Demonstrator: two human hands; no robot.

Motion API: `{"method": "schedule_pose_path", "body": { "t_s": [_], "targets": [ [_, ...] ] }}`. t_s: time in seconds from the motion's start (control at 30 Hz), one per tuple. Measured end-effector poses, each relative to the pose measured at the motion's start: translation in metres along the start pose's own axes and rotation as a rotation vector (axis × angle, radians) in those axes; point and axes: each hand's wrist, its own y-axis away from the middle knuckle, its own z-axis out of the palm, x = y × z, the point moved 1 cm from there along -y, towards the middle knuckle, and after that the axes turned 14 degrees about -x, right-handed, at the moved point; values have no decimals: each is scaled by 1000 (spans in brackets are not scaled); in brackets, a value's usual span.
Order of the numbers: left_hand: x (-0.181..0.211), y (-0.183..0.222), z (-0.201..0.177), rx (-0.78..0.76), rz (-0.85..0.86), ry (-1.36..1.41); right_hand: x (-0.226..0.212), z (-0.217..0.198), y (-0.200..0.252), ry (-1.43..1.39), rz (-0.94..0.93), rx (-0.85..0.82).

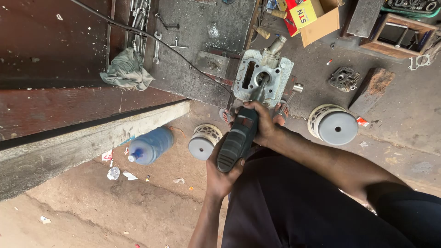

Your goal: Cleaning and repairing a motorcycle engine cylinder head by grinding the valves with a power drill and attachment.

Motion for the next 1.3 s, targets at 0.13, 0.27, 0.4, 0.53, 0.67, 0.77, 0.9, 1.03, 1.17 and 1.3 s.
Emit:
{"method": "schedule_pose_path", "body": {
  "t_s": [0.13,0.27,0.4,0.53,0.67,0.77,0.9,1.03,1.17,1.3],
  "targets": [
    [-1,-2,-2,-15,100,16,1,-2,-3,-4,-29,40],
    [0,0,1,-6,58,31,-1,-1,1,-3,-20,34],
    [16,5,-2,-14,73,21,1,1,-3,-37,-25,-10],
    [31,12,-3,-5,52,35,-16,47,6,-88,70,-68],
    [39,9,-4,-41,117,45,-23,52,5,-131,68,-98],
    [41,5,-1,-73,133,41,-16,34,5,-187,38,-82],
    [38,-1,5,-82,100,78,-15,26,7,-184,23,-111],
    [45,2,6,-54,90,41,-10,24,6,-154,59,-85],
    [44,3,8,-7,102,-25,-9,15,-1,-170,96,-75],
    [38,-5,12,14,138,-98,-18,13,-1,-148,118,-99]
  ]
}}
